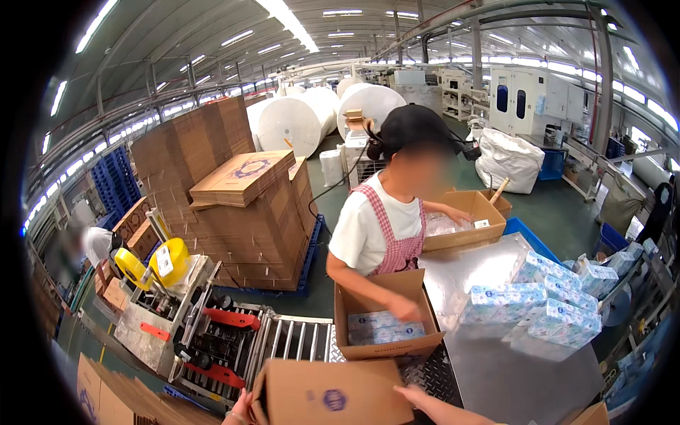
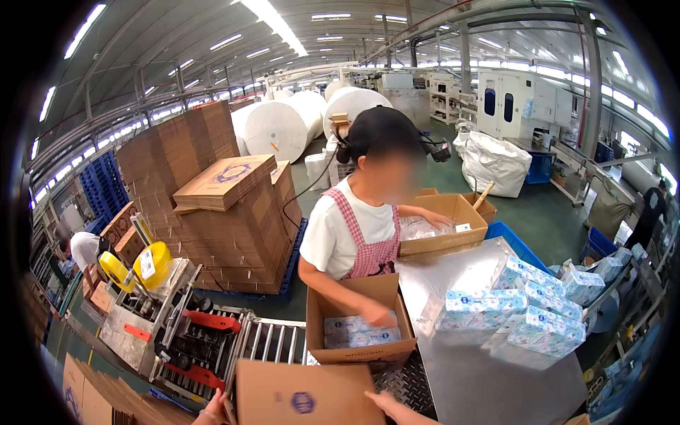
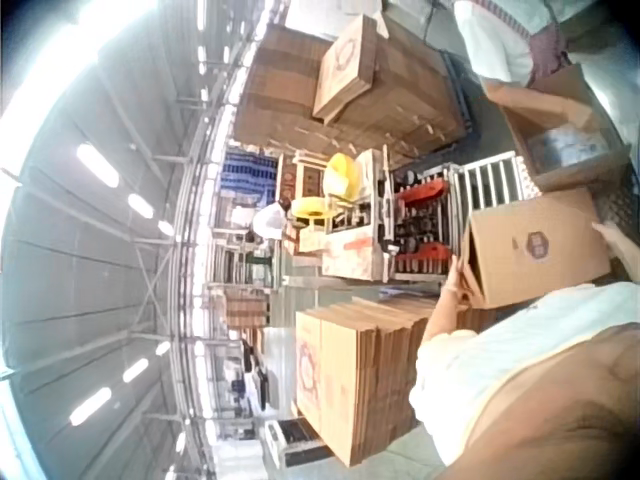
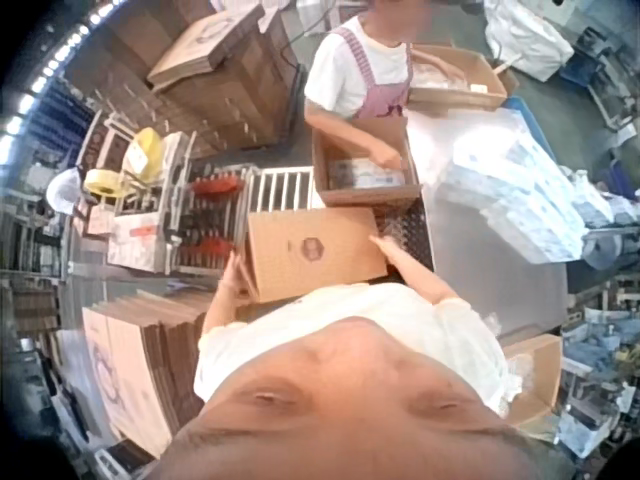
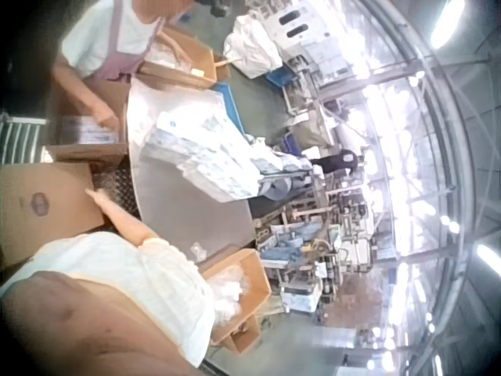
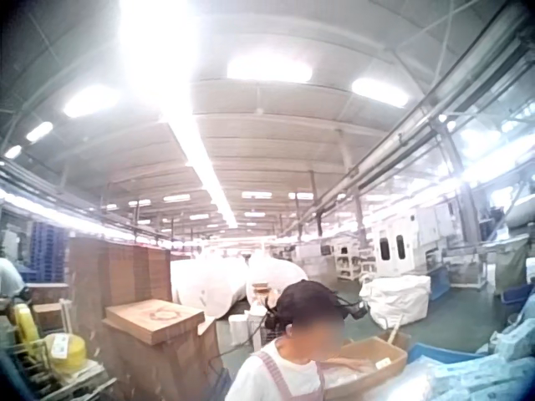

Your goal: The person packs bundles of blue product into cardboard boxes, then slides the filled boxes through a taping machine.

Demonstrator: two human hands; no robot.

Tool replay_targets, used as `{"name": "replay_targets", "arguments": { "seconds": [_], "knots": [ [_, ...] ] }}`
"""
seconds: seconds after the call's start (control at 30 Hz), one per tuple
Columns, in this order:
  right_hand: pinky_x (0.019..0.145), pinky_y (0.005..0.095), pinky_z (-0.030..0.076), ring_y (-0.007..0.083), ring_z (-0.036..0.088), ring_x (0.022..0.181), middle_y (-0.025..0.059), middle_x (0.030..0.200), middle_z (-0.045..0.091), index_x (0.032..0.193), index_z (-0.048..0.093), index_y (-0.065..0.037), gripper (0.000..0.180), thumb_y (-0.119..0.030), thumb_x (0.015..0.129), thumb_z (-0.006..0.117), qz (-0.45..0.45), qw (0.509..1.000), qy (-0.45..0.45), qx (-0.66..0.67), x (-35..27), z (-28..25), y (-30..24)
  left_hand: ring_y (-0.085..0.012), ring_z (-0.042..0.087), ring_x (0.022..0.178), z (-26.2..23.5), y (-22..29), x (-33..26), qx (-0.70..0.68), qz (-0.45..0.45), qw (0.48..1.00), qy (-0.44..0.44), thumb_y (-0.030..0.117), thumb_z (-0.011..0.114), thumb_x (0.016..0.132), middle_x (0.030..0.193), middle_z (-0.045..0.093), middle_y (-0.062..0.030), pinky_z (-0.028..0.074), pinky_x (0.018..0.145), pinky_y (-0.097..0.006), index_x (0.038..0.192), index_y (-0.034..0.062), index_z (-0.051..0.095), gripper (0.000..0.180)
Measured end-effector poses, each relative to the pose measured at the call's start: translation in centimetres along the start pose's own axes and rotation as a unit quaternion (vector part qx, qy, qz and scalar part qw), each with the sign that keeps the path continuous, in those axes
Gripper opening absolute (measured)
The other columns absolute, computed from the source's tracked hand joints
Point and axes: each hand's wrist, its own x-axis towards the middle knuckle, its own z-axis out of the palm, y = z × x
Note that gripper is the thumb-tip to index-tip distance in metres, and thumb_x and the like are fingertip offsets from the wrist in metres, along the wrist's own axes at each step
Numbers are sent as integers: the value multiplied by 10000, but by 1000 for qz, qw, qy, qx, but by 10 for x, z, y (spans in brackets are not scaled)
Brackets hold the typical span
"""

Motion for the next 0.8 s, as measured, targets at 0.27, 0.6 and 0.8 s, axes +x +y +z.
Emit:
{"name": "replay_targets", "arguments": {
  "seconds": [0.27,0.6,0.8],
  "knots": [
    [776,391,564,306,722,862,191,965,727,1285,604,20,418,-260,978,648,-430,879,-91,-183,-197,149,-131,-325,386,1432,6,-54,86,42,-114,981,-149,825,436,890,1540,430,-141,335,1139,-594,1513,75,423,975],
    [1107,778,153,298,316,1490,85,1516,485,1471,487,-120,663,-592,1008,435,-310,759,-59,-569,-182,68,-91,-308,290,1505,252,-74,43,162,334,913,-168,230,733,913,1638,271,-211,250,1220,-387,1619,28,77,985],
    [1207,650,154,254,166,1558,96,1643,290,1584,331,-137,689,-488,1008,468,-203,512,240,-799,-202,-140,-77,-231,662,1089,192,-53,40,159,194,958,-140,-5,704,878,1260,652,-137,547,926,-354,1422,3,456,598]
  ]
}}
